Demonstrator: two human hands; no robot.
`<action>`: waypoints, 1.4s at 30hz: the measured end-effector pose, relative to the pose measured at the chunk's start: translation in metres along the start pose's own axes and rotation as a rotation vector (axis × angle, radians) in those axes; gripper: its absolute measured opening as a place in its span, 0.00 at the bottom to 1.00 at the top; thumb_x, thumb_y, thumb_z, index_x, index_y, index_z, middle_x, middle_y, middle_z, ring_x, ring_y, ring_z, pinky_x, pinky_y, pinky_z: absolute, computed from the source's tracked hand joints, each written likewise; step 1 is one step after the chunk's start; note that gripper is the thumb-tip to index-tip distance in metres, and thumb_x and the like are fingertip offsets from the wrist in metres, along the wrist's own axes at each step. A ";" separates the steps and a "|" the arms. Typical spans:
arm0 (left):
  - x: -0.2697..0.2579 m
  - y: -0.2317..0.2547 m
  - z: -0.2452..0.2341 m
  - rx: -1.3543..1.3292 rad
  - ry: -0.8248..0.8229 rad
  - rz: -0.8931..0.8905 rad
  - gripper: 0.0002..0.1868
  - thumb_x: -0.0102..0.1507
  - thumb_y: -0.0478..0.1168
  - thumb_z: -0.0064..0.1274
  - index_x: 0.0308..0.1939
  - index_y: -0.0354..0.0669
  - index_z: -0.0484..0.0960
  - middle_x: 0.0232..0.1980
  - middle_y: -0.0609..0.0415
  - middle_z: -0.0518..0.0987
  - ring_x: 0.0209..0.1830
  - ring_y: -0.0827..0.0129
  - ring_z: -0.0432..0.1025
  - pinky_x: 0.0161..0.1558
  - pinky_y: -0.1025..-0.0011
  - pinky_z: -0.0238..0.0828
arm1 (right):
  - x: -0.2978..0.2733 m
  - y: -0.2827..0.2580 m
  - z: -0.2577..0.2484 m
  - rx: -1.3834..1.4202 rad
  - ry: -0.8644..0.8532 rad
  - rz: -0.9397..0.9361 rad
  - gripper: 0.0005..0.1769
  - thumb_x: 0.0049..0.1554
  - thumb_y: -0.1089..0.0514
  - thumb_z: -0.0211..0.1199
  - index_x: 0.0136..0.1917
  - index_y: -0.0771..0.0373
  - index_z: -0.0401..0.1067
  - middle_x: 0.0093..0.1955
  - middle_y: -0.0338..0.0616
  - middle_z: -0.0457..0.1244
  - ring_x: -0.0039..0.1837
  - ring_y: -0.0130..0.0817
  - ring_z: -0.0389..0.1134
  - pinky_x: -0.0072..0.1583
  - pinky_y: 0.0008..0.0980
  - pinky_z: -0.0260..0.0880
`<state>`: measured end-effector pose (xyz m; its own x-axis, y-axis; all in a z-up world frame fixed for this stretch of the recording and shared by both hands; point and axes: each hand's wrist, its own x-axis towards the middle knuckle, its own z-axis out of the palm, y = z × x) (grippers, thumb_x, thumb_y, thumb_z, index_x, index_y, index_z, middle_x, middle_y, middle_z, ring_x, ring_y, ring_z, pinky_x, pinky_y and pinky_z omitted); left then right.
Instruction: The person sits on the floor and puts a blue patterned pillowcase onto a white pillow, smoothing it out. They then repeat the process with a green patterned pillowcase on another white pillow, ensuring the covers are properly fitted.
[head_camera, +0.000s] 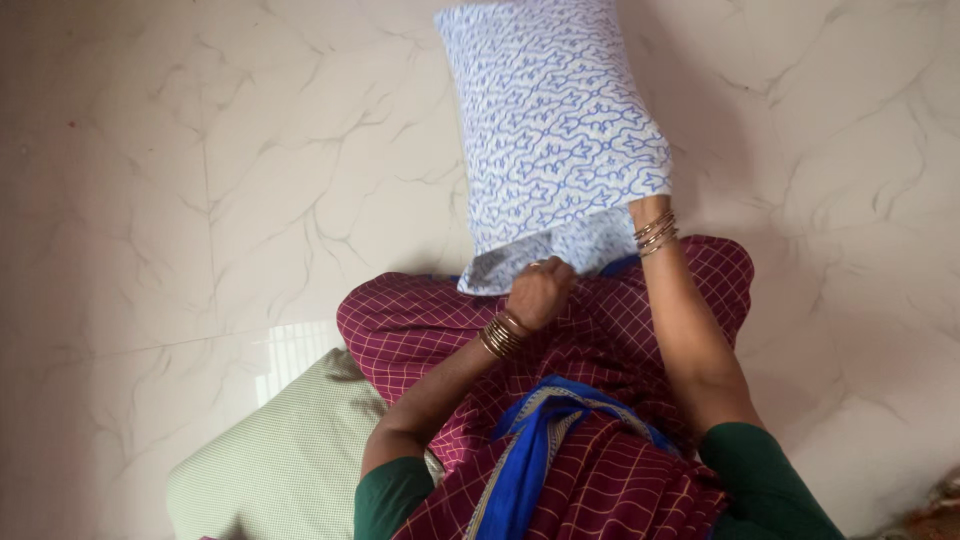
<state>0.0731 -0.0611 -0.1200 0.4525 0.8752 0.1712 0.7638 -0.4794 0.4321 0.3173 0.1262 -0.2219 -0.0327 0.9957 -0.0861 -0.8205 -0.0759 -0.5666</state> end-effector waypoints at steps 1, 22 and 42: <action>-0.005 -0.020 0.020 0.097 -0.070 -0.049 0.11 0.67 0.44 0.54 0.51 0.46 0.79 0.52 0.51 0.80 0.38 0.65 0.75 0.38 0.66 0.76 | 0.003 -0.002 -0.001 -0.019 0.006 -0.031 0.27 0.70 0.51 0.42 0.77 0.65 0.57 0.78 0.53 0.55 0.77 0.46 0.59 0.77 0.45 0.62; -0.019 -0.156 0.057 0.317 -0.302 -0.291 0.15 0.63 0.37 0.51 0.52 0.56 0.84 0.54 0.55 0.81 0.45 0.65 0.78 0.52 0.62 0.65 | -0.012 0.003 0.000 -0.171 0.400 0.093 0.28 0.63 0.57 0.57 0.74 0.61 0.59 0.70 0.46 0.60 0.70 0.39 0.62 0.68 0.39 0.67; -0.096 -0.089 0.019 0.302 -0.014 -0.010 0.11 0.65 0.46 0.52 0.51 0.53 0.78 0.47 0.50 0.85 0.37 0.66 0.80 0.49 0.59 0.69 | -0.048 0.006 -0.058 -0.152 0.170 0.235 0.27 0.66 0.55 0.55 0.74 0.67 0.57 0.71 0.52 0.60 0.72 0.43 0.63 0.71 0.42 0.68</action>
<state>-0.0300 -0.1039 -0.1917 0.4492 0.8799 0.1548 0.8695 -0.4704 0.1509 0.3469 0.0750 -0.2688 -0.1043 0.9280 -0.3576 -0.7069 -0.3221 -0.6297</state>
